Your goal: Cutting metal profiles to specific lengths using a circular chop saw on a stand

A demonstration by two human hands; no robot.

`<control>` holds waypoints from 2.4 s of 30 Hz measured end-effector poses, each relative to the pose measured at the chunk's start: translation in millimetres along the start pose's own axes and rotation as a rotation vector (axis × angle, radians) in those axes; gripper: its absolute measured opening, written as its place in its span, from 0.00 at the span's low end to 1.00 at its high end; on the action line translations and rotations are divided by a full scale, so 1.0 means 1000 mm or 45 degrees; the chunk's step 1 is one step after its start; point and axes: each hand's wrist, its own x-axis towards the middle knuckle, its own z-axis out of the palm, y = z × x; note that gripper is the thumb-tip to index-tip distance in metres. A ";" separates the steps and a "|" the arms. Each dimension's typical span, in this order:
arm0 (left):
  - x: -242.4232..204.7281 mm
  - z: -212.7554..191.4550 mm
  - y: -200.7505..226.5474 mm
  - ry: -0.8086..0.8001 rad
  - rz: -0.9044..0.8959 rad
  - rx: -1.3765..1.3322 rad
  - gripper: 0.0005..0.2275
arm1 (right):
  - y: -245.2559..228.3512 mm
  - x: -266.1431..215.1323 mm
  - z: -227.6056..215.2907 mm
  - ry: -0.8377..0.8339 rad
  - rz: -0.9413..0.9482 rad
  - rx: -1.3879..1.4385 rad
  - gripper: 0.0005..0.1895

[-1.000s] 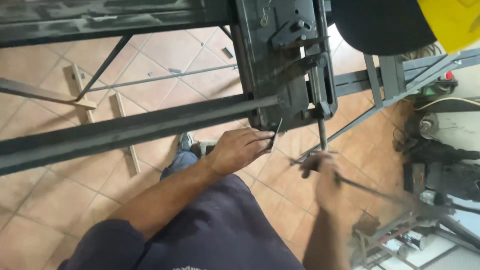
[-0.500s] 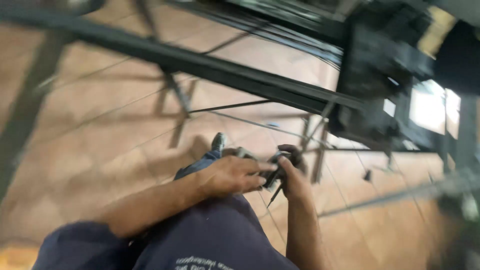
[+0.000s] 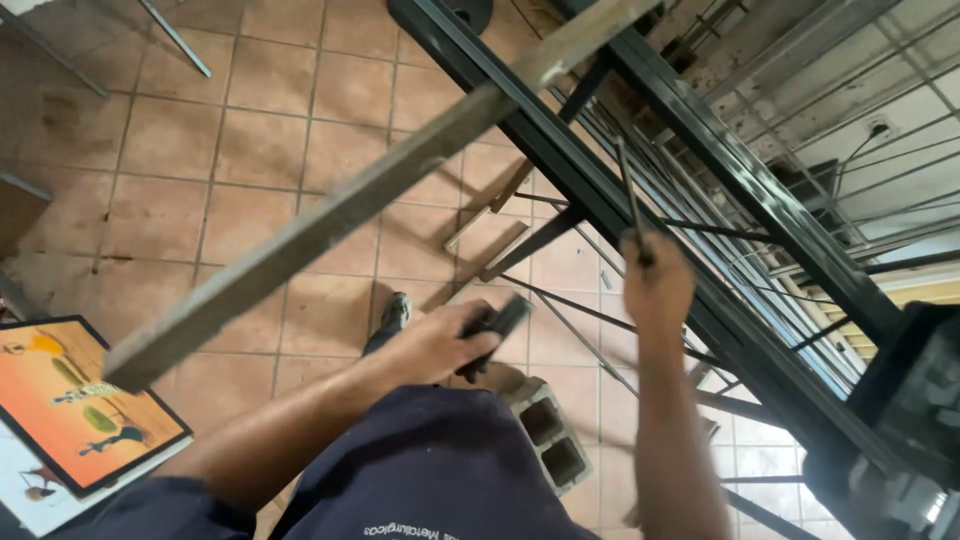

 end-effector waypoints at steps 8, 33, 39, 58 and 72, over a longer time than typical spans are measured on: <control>0.078 -0.104 -0.062 0.147 0.154 -0.310 0.10 | 0.039 0.090 0.049 -0.566 0.173 -0.938 0.19; 0.208 -0.184 0.019 0.573 -0.264 0.523 0.13 | 0.180 0.007 -0.140 -1.224 0.654 -1.180 0.23; 0.265 -0.232 0.007 0.501 -0.250 0.611 0.12 | 0.086 0.088 -0.053 -0.456 0.207 -0.113 0.13; 0.288 -0.234 -0.001 0.267 -0.126 0.693 0.20 | 0.026 0.125 -0.014 -0.868 0.653 -0.309 0.16; 0.293 -0.229 -0.004 0.365 -0.144 0.568 0.20 | -0.128 0.172 0.065 -0.362 0.221 0.740 0.36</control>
